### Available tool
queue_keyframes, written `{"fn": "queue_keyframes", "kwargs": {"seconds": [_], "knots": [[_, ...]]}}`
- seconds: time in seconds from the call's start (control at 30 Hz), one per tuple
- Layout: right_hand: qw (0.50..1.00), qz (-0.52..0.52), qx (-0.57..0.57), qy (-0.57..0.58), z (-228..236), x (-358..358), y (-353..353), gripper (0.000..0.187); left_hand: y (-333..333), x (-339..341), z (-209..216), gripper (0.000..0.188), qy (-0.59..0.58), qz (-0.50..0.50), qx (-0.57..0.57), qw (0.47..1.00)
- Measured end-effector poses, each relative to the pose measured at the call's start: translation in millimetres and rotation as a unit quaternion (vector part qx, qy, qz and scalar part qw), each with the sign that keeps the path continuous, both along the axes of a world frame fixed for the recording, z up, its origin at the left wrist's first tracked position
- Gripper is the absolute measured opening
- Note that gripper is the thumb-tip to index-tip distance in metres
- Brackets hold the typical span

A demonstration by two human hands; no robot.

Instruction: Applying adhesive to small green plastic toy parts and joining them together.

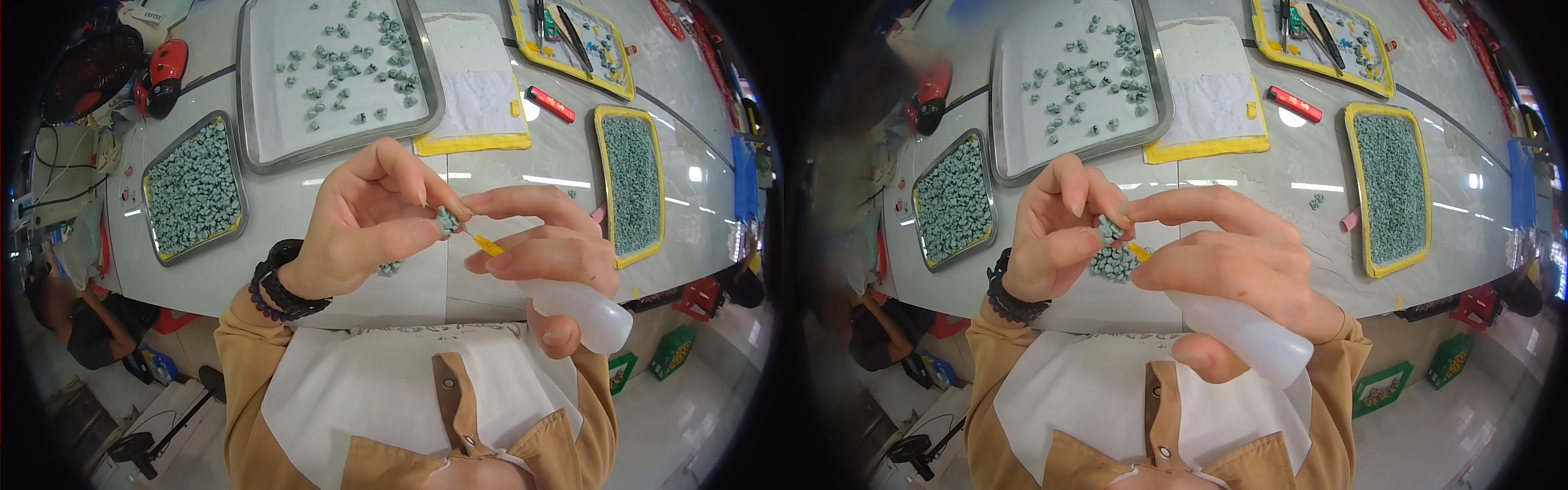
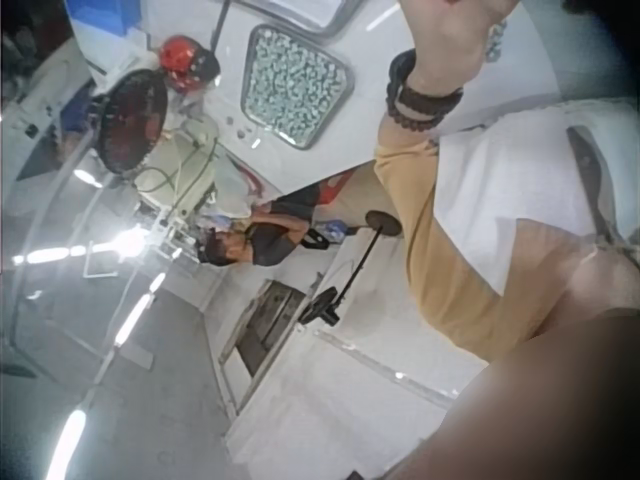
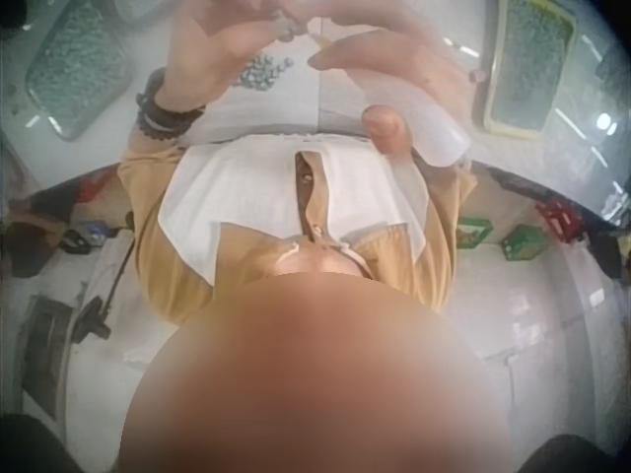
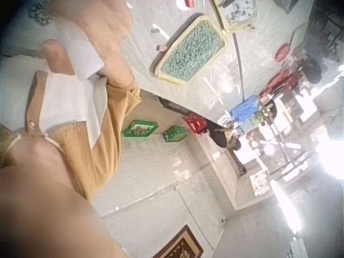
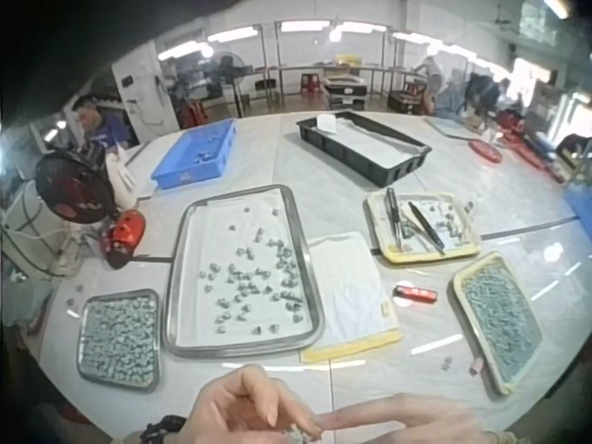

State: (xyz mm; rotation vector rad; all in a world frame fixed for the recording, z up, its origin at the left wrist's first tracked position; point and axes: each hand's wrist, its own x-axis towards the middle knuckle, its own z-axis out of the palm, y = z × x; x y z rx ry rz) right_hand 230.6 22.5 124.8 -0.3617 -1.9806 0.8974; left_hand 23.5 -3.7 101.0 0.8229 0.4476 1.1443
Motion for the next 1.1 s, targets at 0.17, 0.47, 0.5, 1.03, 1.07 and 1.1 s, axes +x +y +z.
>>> {"fn": "queue_keyframes", "kwargs": {"seconds": [0.17,0.47,0.5,1.03,1.07,1.1], "knots": [[1.0,-0.002,-0.027,0.006,-2.4,0.3,-4.7,0.052,-0.7,0.2,-0.9,0.024,0.008,0.003,0.004,1.0],[1.0,0.005,-0.012,0.005,0.8,4.5,-2.8,0.052,-1.2,2.0,-0.8,0.023,-0.003,-0.003,-0.007,1.0],[1.0,0.011,-0.013,-0.001,2.6,6.1,-1.9,0.051,-0.9,1.9,-1.0,0.023,-0.002,-0.001,-0.006,1.0],[0.898,-0.205,0.158,-0.355,-82.7,33.7,13.3,0.043,-0.7,-1.4,11.2,0.024,0.071,0.013,-0.064,0.995],[0.888,-0.214,0.18,-0.364,-71.8,31.3,17.3,0.043,-0.1,-1.5,10.8,0.024,0.073,0.013,-0.064,0.995],[0.889,-0.215,0.179,-0.362,-54.1,26.5,16.7,0.043,-0.3,-1.1,10.7,0.024,0.075,0.019,-0.055,0.995]]}}
